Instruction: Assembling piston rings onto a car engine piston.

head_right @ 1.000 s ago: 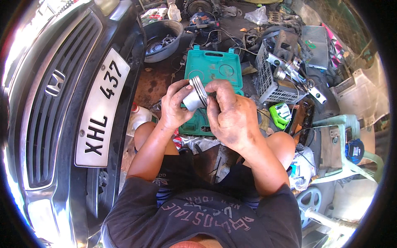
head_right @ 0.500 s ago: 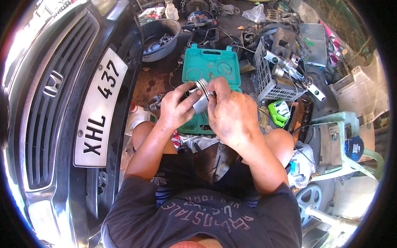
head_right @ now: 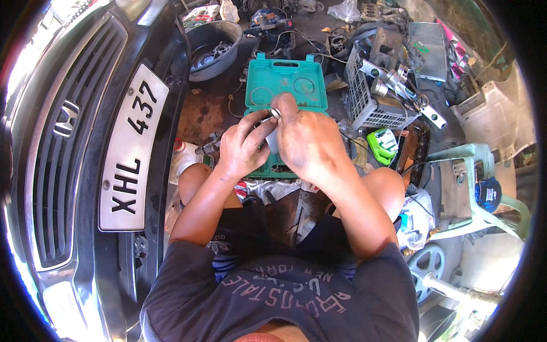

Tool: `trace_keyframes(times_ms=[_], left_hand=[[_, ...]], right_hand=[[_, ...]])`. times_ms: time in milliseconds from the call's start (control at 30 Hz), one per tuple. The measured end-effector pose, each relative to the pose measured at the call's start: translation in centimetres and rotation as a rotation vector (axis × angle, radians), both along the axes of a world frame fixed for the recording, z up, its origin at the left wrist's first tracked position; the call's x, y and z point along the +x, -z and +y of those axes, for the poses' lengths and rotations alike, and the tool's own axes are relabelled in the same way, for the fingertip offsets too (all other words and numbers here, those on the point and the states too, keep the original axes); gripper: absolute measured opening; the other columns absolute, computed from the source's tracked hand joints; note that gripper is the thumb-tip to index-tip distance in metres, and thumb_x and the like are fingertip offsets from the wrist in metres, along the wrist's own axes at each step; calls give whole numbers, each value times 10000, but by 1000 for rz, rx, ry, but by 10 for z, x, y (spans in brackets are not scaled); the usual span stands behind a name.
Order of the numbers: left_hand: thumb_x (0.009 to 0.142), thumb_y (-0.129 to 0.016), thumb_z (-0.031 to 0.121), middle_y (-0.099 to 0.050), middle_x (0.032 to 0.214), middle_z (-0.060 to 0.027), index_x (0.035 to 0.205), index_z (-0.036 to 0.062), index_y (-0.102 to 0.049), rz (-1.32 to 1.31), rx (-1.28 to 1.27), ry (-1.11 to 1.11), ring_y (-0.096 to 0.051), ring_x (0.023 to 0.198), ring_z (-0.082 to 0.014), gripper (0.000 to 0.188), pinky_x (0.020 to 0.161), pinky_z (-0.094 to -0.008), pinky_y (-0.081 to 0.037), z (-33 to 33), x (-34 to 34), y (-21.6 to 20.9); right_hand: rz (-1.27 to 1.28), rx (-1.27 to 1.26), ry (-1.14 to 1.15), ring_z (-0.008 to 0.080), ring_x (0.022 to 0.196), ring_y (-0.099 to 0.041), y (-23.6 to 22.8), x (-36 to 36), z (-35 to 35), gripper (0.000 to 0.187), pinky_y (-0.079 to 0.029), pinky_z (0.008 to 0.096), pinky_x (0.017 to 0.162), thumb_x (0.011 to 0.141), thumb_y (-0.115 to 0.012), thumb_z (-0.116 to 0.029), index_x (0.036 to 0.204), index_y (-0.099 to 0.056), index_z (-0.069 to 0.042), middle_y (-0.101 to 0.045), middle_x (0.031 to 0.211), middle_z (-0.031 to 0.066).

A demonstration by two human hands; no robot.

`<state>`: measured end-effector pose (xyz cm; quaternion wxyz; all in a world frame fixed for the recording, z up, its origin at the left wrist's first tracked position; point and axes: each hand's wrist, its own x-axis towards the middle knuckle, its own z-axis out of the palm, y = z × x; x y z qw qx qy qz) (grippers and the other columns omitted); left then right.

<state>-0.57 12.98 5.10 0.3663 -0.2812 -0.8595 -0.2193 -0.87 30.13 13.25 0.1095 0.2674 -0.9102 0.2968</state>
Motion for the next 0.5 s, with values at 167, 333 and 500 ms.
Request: trace_keyframes(times_ms=[167,333,500], left_hand=[[529,-682,-6,-593,1078,-80,1071,132,-608,16,-28,50,-631,683,-255,564,527,-338,-514,-2,-2,-3],[586,-690,45,-567,1074,-43,1132,200,-596,-29,-10,28,-611,664,-243,575,533,-342,-513,2,-1,1],[575,-696,39,-571,1084,-48,1141,192,-587,1,3,28,-622,684,-256,597,548,-350,-524,-1,-7,-1]], right_hand=[[-15,125,-7,415,703,-628,-13,9,2,236,-488,483,588,800,-532,-73,1023,-463,-37,-627,716,222],[68,90,-12,375,622,-618,-2,0,4,220,-476,462,546,818,-539,-40,1028,-492,-82,-616,666,166],[118,48,-46,337,591,-607,-14,4,9,185,-482,410,540,826,-558,-37,1002,-516,-77,-613,670,143]])
